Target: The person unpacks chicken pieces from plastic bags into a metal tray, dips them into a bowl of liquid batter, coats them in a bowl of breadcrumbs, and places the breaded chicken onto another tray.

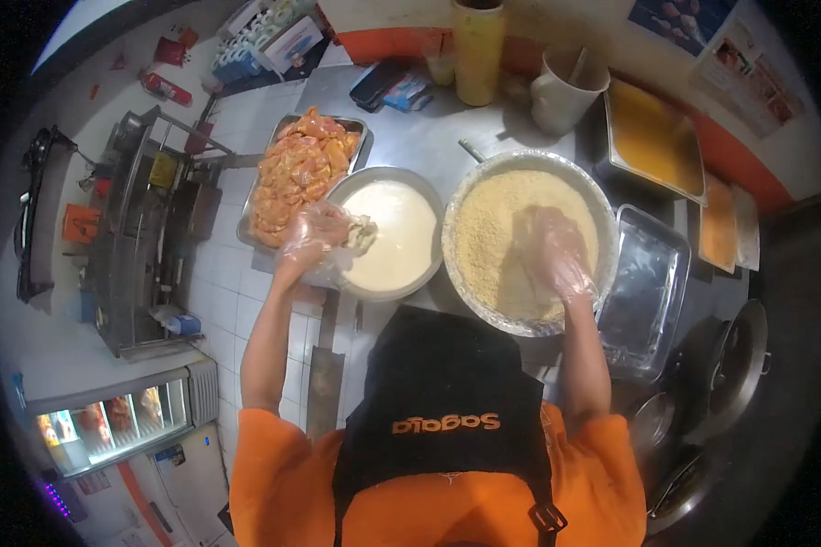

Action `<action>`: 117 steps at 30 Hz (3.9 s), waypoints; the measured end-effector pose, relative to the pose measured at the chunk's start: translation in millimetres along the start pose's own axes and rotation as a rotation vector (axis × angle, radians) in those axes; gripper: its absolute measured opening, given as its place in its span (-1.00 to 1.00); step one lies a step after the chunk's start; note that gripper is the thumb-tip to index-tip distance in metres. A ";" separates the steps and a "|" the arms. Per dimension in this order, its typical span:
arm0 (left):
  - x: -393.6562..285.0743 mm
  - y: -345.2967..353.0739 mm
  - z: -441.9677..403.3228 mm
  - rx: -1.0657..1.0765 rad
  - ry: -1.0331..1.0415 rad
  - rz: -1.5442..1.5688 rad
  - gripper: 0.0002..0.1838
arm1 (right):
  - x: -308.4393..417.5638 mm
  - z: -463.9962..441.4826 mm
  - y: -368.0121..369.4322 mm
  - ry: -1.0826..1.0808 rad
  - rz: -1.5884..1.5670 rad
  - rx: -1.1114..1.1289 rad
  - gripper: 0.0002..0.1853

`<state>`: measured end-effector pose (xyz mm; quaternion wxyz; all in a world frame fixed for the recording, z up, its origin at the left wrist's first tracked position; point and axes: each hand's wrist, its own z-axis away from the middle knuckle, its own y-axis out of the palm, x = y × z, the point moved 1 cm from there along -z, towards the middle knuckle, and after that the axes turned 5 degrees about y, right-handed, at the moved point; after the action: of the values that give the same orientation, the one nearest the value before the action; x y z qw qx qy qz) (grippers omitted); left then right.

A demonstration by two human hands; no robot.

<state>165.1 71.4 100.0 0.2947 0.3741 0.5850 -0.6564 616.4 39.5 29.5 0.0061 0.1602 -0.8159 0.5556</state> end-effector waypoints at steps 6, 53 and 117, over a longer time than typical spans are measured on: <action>-53.6 -32.5 7.7 -0.111 0.062 0.099 -0.85 | 27.1 -23.7 -41.0 0.256 -0.027 0.496 -0.49; -63.5 256.6 -20.6 0.077 0.603 -0.494 -0.46 | 32.0 -11.7 3.3 0.196 -0.337 -0.099 -0.66; -98.4 143.0 17.4 0.271 0.301 -0.132 -0.29 | -10.5 -20.8 7.6 0.749 -1.556 0.143 -0.11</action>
<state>334.2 28.9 104.6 0.1075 0.4652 0.5520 -0.6837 620.8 63.6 28.7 0.6428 0.4793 -0.3819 0.4596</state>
